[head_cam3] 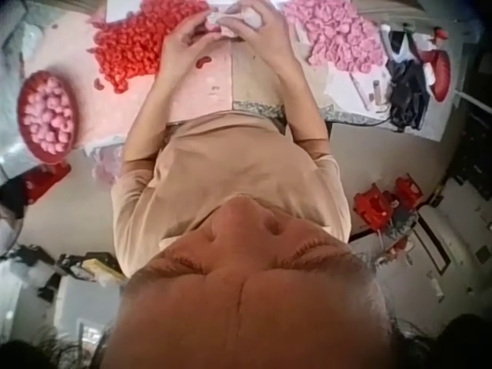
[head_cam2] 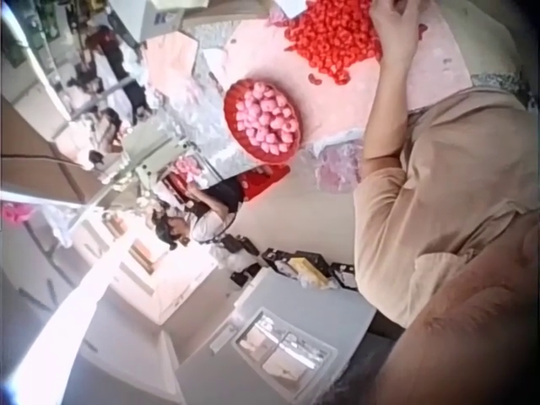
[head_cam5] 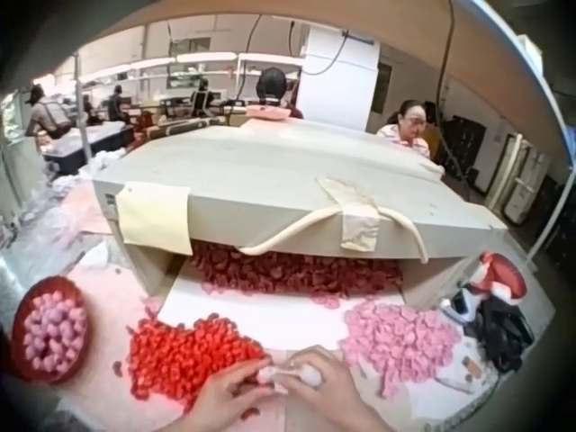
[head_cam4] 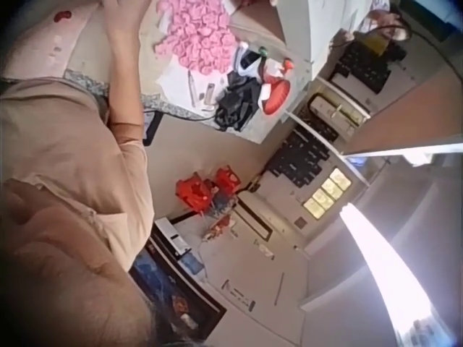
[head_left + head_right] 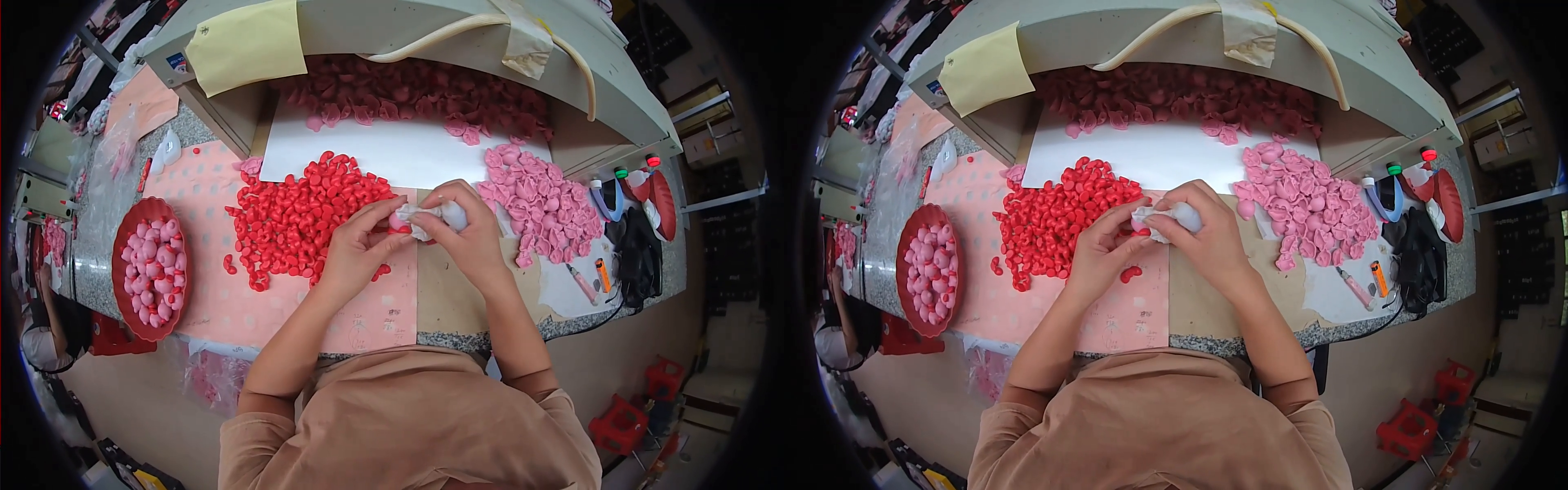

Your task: Assembling small plastic toy parts by applying glue and joining components together.

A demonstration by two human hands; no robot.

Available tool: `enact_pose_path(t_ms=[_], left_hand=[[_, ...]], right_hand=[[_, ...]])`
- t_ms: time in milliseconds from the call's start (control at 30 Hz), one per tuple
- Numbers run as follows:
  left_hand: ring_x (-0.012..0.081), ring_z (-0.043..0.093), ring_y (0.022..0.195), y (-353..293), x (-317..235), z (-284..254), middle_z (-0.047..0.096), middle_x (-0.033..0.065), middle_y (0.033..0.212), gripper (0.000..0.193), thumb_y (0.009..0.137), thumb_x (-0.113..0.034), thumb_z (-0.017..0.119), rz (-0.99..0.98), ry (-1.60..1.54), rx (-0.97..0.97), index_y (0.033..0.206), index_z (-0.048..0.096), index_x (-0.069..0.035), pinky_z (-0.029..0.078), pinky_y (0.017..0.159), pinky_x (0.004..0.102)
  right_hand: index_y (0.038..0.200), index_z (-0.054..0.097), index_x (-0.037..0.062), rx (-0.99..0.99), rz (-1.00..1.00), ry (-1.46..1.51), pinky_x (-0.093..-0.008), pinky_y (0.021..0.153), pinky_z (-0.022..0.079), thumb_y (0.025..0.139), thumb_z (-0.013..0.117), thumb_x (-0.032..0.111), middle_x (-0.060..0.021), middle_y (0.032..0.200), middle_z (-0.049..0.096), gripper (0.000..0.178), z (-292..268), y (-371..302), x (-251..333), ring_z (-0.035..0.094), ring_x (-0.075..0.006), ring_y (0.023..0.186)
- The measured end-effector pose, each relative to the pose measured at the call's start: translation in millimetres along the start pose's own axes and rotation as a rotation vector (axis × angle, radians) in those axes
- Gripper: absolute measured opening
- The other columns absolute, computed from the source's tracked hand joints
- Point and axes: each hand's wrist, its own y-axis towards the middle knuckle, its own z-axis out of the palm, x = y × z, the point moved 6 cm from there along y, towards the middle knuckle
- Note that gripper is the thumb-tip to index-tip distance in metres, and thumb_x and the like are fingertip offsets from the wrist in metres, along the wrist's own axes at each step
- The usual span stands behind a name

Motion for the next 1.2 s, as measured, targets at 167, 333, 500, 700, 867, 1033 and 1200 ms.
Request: enact_pose_path(t_ms=[167, 333, 500, 700, 867, 1033, 1200], left_hand=[[0.0101, 0.055, 0.093, -0.7, 11.6, 0.1, 0.056, 0.0052, 0.109, 0.045, 0.08, -0.001, 0.067, -0.072, -0.009, 0.0, 0.123, 0.054, -0.004, 0.052, 0.082, 0.0254], [0.0084, 0.056, 0.091, -4.1, 16.5, 2.2, 0.059, 0.0036, 0.099, 0.045, 0.08, -0.002, 0.068, -0.153, -0.058, 0.008, 0.123, 0.054, -0.003, 0.051, 0.075, 0.0228], [0.01, 0.058, 0.093, -3.9, 15.3, 7.9, 0.06, 0.0048, 0.102, 0.043, 0.083, 0.001, 0.064, -0.193, -0.139, 0.063, 0.123, 0.052, 0.0, 0.05, 0.078, 0.0232], [0.0153, 0.059, 0.099, 1.3, -3.0, -1.7, 0.059, 0.0095, 0.112, 0.044, 0.083, 0.006, 0.061, -0.054, -0.259, 0.014, 0.125, 0.049, 0.002, 0.051, 0.087, 0.0287], [0.0159, 0.058, 0.1, 0.3, 3.9, 7.3, 0.059, 0.0096, 0.112, 0.045, 0.082, 0.007, 0.061, -0.084, -0.175, 0.04, 0.125, 0.048, 0.002, 0.051, 0.088, 0.0293], [0.0163, 0.058, 0.101, -2.6, 12.1, 5.9, 0.057, 0.011, 0.115, 0.045, 0.082, 0.007, 0.061, -0.124, -0.243, 0.033, 0.125, 0.048, 0.003, 0.051, 0.089, 0.0306], [0.0171, 0.056, 0.105, 3.7, 0.9, -3.0, 0.055, 0.0101, 0.117, 0.045, 0.081, 0.008, 0.061, -0.083, -0.342, 0.005, 0.124, 0.049, 0.002, 0.05, 0.09, 0.0315]], right_hand=[[0.094, 0.055, 0.0023, 0.093, -0.048, -0.172, -0.0233, 0.066, 0.046, 0.079, 0.069, 0.006, -0.0034, 0.089, 0.055, 0.021, 9.1, 2.6, -6.4, 0.054, -0.0106, 0.079], [0.093, 0.054, 0.0026, 0.102, -0.042, -0.15, -0.0253, 0.069, 0.044, 0.079, 0.07, 0.007, -0.0039, 0.087, 0.055, 0.022, 10.3, -1.6, -11.4, 0.053, -0.0122, 0.08], [0.092, 0.053, 0.0028, 0.087, -0.05, -0.129, -0.0243, 0.068, 0.043, 0.08, 0.069, 0.008, -0.0037, 0.086, 0.054, 0.021, 2.9, -7.7, -12.8, 0.052, -0.0125, 0.078], [0.089, 0.054, 0.0023, 0.071, 0.03, -0.255, -0.0238, 0.067, 0.043, 0.08, 0.068, 0.007, -0.0034, 0.085, 0.054, 0.017, -15.0, -13.8, -25.0, 0.053, -0.0126, 0.077], [0.09, 0.054, 0.0034, 0.065, -0.156, -0.03, -0.025, 0.07, 0.042, 0.08, 0.067, 0.005, -0.0037, 0.086, 0.054, 0.017, -4.1, -3.0, 10.2, 0.053, -0.0127, 0.079], [0.088, 0.055, 0.0031, 0.083, -0.072, -0.062, -0.0262, 0.072, 0.042, 0.079, 0.068, 0.005, -0.004, 0.087, 0.054, 0.016, 5.6, -0.8, 0.0, 0.053, -0.014, 0.082], [0.09, 0.06, 0.003, 0.092, 0.062, -0.244, -0.0266, 0.074, 0.042, 0.079, 0.068, 0.006, -0.0042, 0.091, 0.055, 0.014, -33.0, -5.9, -31.8, 0.054, -0.0151, 0.085]])
